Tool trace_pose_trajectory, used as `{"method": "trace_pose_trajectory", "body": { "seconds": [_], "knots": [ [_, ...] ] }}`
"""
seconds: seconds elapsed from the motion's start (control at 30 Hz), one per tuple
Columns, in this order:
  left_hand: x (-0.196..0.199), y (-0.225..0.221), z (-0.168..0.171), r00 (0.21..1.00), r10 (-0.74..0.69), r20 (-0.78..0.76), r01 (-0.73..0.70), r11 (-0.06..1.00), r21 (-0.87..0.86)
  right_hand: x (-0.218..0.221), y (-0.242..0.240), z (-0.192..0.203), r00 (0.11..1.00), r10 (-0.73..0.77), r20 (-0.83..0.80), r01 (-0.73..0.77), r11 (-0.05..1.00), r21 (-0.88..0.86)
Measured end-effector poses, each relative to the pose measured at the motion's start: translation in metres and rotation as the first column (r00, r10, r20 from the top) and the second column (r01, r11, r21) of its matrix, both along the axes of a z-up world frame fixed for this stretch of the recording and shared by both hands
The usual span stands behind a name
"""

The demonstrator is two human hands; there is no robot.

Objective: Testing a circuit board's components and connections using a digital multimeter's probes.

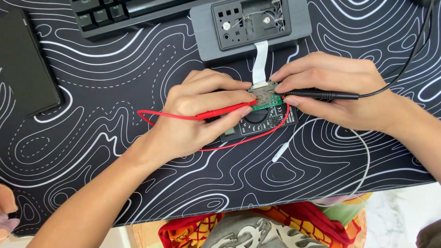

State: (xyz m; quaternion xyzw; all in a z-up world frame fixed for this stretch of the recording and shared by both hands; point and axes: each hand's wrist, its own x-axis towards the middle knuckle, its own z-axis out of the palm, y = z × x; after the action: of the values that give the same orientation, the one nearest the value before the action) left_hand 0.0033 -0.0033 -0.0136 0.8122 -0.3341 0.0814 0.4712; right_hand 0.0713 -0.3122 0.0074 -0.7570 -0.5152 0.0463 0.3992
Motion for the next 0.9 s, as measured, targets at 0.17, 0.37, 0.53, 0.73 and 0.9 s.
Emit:
{"method": "trace_pose_trajectory", "body": {
  "seconds": [0.17,0.37,0.53,0.73,0.9],
  "knots": [
    [-0.002,-0.003,-0.003,1.000,0.006,0.000,-0.006,1.000,-0.003,0.000,0.000,-0.001,1.000,0.001,0.012,-0.001,1.000,-0.002],
    [0.002,0.002,0.004,1.000,-0.002,0.019,0.002,1.000,0.015,0.001,0.001,0.002,1.000,-0.002,-0.009,0.002,1.000,0.009],
    [0.000,-0.001,0.000,0.999,0.002,0.035,-0.003,0.999,0.032,0.001,0.000,0.000,1.000,0.013,-0.008,-0.013,1.000,0.004],
    [0.001,0.003,0.006,1.000,-0.019,0.011,0.018,0.999,0.043,0.001,0.000,0.001,1.000,0.014,-0.013,-0.014,1.000,0.004],
    [0.002,0.003,0.006,0.994,-0.042,0.097,0.035,0.997,0.069,0.000,0.001,0.002,0.999,0.012,-0.030,-0.012,1.000,0.002]
  ]
}}
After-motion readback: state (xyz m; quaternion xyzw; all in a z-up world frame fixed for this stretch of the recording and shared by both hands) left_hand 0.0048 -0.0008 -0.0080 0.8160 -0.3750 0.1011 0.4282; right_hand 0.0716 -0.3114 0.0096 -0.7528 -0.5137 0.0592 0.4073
